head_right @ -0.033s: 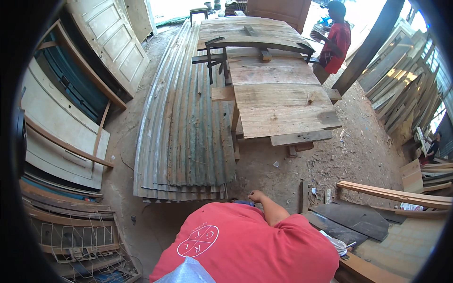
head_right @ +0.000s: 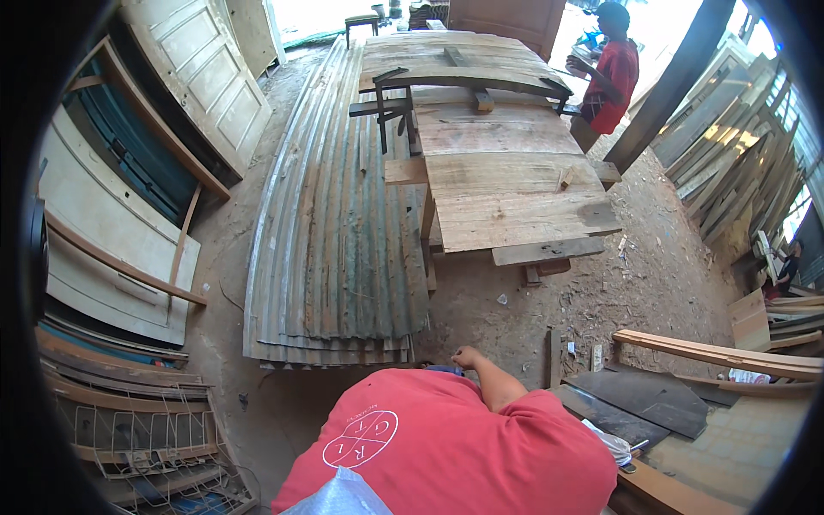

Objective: The person moves a long wooden board, uses a crowbar to pry apart wooden slats from a frame while crouching on a metal surface, and then arranges wooden boards on a large workbench.

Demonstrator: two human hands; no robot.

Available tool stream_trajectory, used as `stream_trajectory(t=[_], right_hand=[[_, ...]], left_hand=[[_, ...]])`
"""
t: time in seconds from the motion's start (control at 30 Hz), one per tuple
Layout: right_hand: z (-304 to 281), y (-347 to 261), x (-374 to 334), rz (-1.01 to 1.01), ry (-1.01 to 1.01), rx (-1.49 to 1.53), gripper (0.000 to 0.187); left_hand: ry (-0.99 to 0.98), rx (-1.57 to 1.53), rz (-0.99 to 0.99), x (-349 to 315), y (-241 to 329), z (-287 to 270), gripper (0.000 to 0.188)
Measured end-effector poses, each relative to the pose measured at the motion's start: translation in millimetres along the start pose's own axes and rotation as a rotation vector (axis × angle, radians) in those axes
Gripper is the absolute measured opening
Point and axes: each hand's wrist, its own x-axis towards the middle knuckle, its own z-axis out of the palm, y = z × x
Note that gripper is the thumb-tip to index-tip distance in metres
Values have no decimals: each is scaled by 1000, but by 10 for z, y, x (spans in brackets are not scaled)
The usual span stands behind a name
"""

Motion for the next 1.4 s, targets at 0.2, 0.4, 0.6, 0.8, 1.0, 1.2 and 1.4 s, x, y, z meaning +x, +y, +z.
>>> stream_trajectory(t=[0.2, 0.4, 0.6, 0.8, 1.0, 1.2, 1.4], right_hand=[[12, 35, 59, 4, -27, -38, 42], [-18, 66, 103, 4, -27, -43, 42], [-68, -54, 125, -10, -50, -15, 43], [-68, 20, 209, -33, -43, -32, 42], [-32, -39, 138, -78, -22, -117, 40], [46, 180, 223, -75, 16, -114, 40], [84, 147, 183, -38, -33, -89, 37]], left_hand=[[18, 67, 5, -12, 25, -42, 38], [18, 62, -16, -102, 31, 13, 40], [12, 68, 16, -112, -64, -6, 42], [2, 120, 6, -71, -30, 18, 42], [41, 125, -41, -147, -13, -4, 44], [48, 71, -15, -89, -59, 71, 40], [132, 278, -15, -106, -30, -17, 37]])
